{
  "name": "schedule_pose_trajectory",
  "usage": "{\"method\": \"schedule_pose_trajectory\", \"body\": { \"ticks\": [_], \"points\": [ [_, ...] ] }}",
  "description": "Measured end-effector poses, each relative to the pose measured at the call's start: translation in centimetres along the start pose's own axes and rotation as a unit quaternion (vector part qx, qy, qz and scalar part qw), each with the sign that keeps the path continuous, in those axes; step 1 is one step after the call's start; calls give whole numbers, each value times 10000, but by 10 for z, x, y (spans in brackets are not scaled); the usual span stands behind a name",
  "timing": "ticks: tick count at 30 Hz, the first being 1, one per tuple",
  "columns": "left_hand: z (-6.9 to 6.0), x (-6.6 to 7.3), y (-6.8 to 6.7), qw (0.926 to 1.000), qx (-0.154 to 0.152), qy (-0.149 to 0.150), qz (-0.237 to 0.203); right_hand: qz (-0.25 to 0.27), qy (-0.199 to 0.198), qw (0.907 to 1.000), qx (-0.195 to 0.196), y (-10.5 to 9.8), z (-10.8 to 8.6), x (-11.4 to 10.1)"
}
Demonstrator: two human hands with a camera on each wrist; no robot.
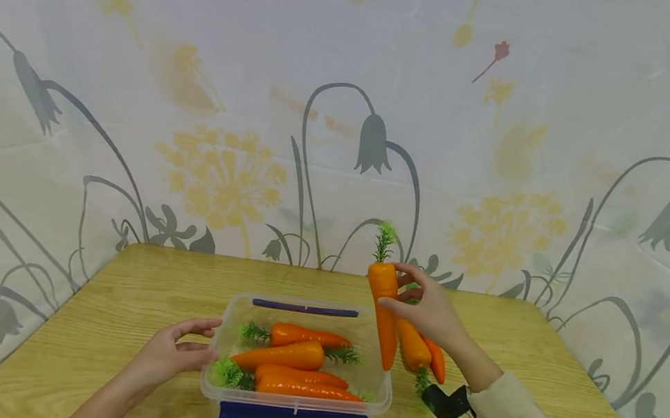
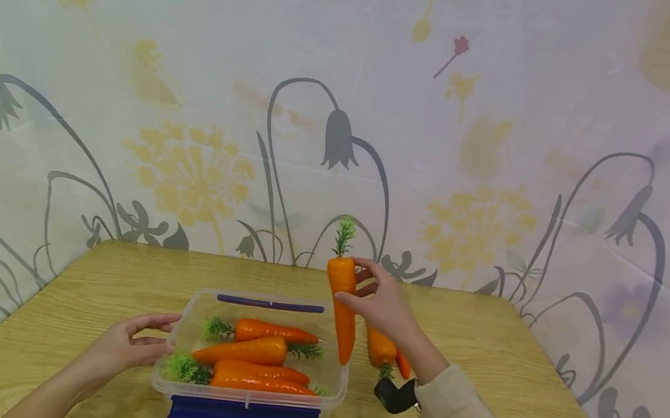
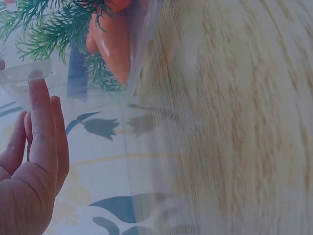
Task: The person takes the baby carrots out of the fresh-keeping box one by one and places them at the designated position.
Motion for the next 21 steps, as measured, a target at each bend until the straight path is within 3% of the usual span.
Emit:
{"method": "schedule_pose_trajectory", "body": {
  "ticks": [21],
  "points": [
    [-1,1,0,10000,-56,-2,-5,30,497,9983,306,-35,-20,38]
  ]
}}
Point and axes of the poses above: each hand's wrist, its own z-axis towards the middle knuckle, its own y-axis out of the palm, x = y × z, the point moved 3 cm from there along z, towards the middle knuckle, and after that the axes turned 4 degrees about y, right-handed, at the moved point
